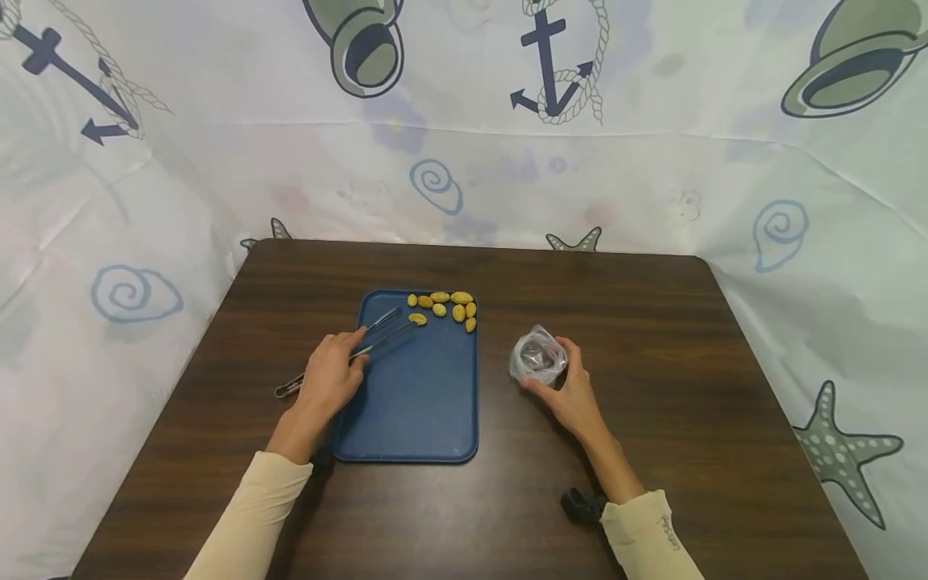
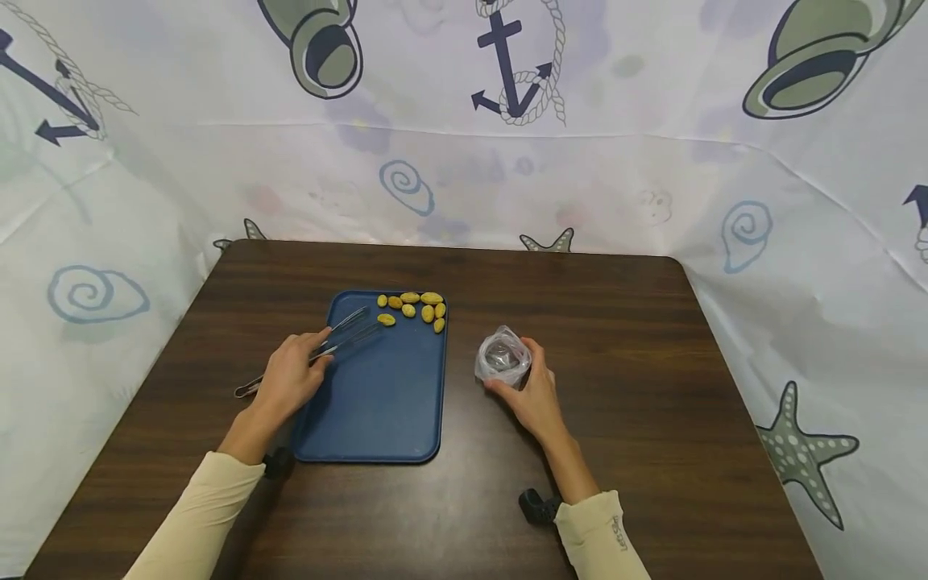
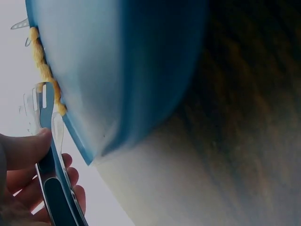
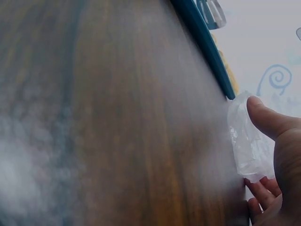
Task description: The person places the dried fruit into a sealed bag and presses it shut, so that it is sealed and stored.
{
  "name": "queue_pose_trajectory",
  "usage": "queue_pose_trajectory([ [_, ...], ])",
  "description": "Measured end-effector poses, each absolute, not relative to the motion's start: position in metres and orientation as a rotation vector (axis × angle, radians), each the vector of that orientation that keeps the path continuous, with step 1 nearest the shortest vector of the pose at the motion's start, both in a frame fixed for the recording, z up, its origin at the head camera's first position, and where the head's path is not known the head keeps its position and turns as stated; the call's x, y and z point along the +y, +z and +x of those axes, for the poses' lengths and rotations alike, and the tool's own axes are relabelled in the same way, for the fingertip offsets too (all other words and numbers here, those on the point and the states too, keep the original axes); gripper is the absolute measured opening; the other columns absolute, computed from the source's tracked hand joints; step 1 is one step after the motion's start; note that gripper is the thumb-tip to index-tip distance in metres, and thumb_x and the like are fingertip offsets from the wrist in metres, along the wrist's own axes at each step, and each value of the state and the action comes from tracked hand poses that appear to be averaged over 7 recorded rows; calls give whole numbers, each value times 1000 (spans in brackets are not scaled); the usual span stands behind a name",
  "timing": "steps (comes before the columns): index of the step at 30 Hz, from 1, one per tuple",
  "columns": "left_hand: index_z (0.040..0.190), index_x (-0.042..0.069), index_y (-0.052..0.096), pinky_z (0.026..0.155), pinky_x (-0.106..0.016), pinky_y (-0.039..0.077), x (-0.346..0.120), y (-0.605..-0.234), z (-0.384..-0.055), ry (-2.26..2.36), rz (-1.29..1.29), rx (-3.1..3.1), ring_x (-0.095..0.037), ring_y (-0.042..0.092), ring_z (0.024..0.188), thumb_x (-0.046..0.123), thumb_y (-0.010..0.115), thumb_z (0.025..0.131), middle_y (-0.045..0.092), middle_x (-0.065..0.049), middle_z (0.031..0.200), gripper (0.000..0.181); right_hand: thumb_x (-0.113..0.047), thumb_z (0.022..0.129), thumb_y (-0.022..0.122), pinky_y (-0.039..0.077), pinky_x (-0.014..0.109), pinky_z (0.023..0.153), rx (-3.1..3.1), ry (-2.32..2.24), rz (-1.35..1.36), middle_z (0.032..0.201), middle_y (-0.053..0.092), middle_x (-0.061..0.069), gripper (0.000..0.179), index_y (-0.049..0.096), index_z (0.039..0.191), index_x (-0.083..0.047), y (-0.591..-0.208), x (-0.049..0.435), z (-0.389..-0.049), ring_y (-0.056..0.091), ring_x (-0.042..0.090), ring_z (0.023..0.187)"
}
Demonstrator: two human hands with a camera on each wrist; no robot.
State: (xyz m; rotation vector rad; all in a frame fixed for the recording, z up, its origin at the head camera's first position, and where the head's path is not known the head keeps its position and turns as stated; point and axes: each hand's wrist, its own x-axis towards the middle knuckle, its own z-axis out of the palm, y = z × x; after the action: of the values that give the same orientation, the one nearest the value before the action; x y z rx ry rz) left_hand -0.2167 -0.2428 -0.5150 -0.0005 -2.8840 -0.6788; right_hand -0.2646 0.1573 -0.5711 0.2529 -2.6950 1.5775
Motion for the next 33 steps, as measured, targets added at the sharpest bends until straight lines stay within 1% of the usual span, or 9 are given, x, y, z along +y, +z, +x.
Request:
queue_pose_trajectory([
  [3, 145, -1, 57, 100, -59, 49, -239, -517, -220, -665, -30, -2897, -44, 60, 119, 8, 66, 98, 67, -24, 133, 49, -37, 79, 90, 39, 61, 108, -2701, 1560, 239, 140, 60, 17, 99, 31, 155, -16, -572, 161, -262, 52, 40, 128],
  [8, 142, -2, 59, 96, -57, 52, -234, -516, -226, -627, -100, -2893, -42, 63, 113, 6, 66, 98, 70, -24, 128, 45, -37, 79, 90, 40, 60, 107, -2709, 1552, 225, 138, 60, 18, 99, 31, 155, -16, -571, 164, -260, 53, 40, 125],
  [13, 141, -3, 60, 92, -55, 53, -233, -514, -236, -595, -140, -2904, -40, 64, 108, 4, 64, 98, 70, -25, 127, 44, -38, 79, 90, 39, 61, 108, -2715, 1553, 211, 139, 59, 18, 99, 30, 156, -17, -569, 163, -260, 52, 41, 125],
  [20, 140, -1, 62, 83, -53, 55, -231, -511, -245, -570, -149, -2919, -39, 65, 102, 3, 62, 98, 72, -24, 125, 42, -37, 79, 90, 38, 61, 108, -2715, 1551, 199, 140, 58, 18, 99, 31, 156, -17, -570, 160, -261, 50, 42, 126],
  [23, 140, -2, 62, 84, -54, 55, -230, -509, -246, -565, -149, -2924, -40, 65, 102, 3, 63, 98, 72, -24, 125, 42, -37, 78, 90, 37, 61, 109, -2714, 1546, 197, 141, 58, 18, 99, 32, 155, -18, -570, 159, -262, 50, 42, 127],
  [26, 141, -2, 61, 87, -55, 55, -229, -507, -246, -542, -147, -2937, -41, 65, 105, 5, 65, 98, 71, -24, 126, 44, -37, 78, 90, 36, 62, 110, -2712, 1553, 206, 142, 58, 18, 98, 32, 155, -18, -570, 158, -263, 49, 42, 129],
  [33, 141, -3, 60, 93, -57, 54, -224, -508, -248, -522, -130, -2970, -42, 66, 111, 8, 64, 98, 71, -25, 127, 44, -38, 78, 90, 37, 61, 109, -2712, 1564, 206, 142, 58, 17, 98, 32, 155, -19, -571, 156, -262, 50, 41, 126],
])
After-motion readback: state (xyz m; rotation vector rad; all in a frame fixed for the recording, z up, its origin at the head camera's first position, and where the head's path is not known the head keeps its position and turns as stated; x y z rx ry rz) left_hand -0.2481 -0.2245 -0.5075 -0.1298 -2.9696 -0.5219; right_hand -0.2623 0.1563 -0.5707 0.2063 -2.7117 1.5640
